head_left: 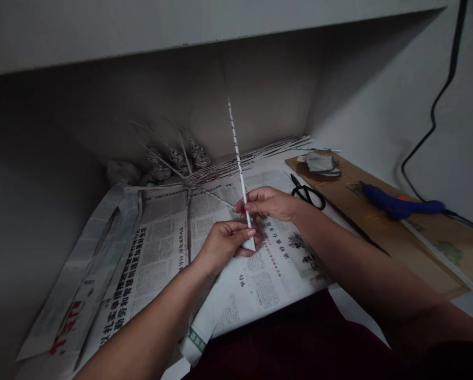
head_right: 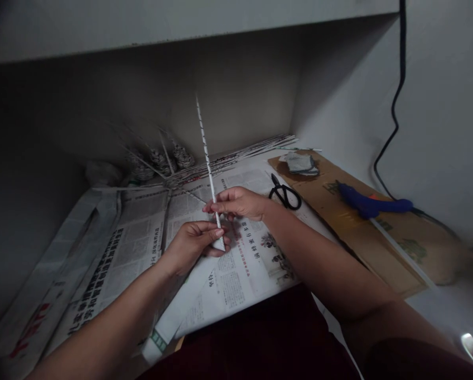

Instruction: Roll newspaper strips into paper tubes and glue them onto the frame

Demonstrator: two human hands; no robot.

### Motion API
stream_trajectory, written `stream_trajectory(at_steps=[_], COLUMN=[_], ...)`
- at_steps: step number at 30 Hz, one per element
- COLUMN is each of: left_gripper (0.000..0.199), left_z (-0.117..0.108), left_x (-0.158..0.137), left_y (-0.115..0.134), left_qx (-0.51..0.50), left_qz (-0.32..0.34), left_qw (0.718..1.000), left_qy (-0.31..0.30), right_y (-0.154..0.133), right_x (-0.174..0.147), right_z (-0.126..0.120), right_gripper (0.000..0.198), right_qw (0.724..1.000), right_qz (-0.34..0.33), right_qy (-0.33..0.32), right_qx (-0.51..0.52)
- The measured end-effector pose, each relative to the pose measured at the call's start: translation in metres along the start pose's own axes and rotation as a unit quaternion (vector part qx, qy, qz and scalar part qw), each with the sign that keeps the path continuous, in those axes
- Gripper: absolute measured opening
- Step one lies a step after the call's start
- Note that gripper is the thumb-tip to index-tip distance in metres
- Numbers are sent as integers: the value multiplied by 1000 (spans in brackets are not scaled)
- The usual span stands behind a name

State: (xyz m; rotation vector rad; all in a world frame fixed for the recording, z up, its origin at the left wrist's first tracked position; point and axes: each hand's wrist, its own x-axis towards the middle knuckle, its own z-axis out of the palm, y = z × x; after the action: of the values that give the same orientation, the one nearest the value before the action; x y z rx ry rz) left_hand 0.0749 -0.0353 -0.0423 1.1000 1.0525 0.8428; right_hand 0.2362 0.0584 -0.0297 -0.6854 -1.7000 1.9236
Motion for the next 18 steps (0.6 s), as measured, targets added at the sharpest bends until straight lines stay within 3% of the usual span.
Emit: stream_trajectory(at_steps=[2, 6, 10, 15, 18], left_gripper=[32, 31, 31, 32, 32], left_z=[0, 0, 0, 1, 1], left_x=[0, -1, -1, -1, -1], left_y=[0, 1, 1, 1, 2], left_qx=[-2, -2, -6, -13, -11], left_qz=[-1, -8, -5, -13, -17], left_qw=[1000, 1000, 1000, 1000, 1000], left_qy=[3, 3, 6, 3, 9], right_y=[0, 1, 0, 0, 0], right_x=[0, 1, 0, 1, 0], right_z=[0, 0, 0, 0, 0], right_gripper=[29, 28, 30, 28, 30], right_qw=[1000, 998, 1000, 998, 1000], right_qz=[5, -7, 3, -15, -4], right_qy=[-7, 55, -8, 60, 19], right_qx=[-10, -6, -22, -10, -11])
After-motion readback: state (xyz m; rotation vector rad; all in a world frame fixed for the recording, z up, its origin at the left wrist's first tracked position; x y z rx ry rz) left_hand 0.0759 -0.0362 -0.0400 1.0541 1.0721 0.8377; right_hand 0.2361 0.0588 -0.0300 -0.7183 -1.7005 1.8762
